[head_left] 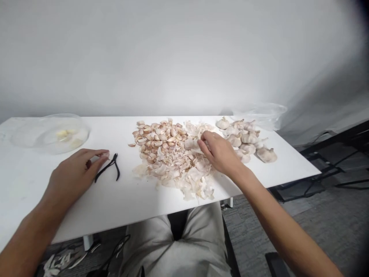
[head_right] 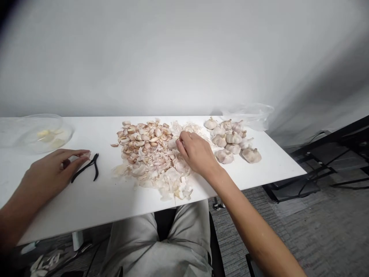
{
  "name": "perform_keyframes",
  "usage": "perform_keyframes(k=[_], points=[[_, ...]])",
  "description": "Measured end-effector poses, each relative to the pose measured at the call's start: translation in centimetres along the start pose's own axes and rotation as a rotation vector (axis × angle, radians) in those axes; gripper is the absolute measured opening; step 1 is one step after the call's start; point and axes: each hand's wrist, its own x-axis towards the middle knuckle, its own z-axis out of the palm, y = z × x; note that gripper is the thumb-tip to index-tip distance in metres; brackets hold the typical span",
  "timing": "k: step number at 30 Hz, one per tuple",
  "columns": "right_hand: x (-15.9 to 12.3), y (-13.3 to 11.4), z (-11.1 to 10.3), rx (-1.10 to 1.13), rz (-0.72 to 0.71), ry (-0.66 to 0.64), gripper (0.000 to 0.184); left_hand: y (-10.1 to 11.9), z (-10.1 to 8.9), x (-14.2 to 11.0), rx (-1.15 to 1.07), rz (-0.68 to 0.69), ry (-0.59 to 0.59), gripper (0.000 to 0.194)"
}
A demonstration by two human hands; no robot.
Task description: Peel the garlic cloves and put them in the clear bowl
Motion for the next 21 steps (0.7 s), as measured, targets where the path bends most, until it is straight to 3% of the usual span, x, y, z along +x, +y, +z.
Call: perform_keyframes(k=[2,5,9,14,21], points=[[1.7,1.3,0.9,-0.040,-0.024,-0.078,0.028,-0.4,0.0,0.1,-0.015,-0.008,-0.001,0.046],[1.0,1.6,1.3,-0.030,-0.034,-0.100,0.032,-0.9,0.1,0.1,-0.019,-0.015,0.012,0.046],[-3.7,-1.7,0.9,-0.031,0.031,0.021,0.059,-0.8,0.1,0.1,-0.022,-0.041,-0.006,0.045],[-8.1,-6.1,2.8,-0.076,-0.184,-0.073,0.085,-0.7,0.0,0.2,-0.037,-0.071,-0.026,0.045],[-6.3,-3.3,4.2,-0.120,-0.167,-0.076,0.074,-0.7,0.1,0.2,-0.083,-0.043,0.013,0.047]])
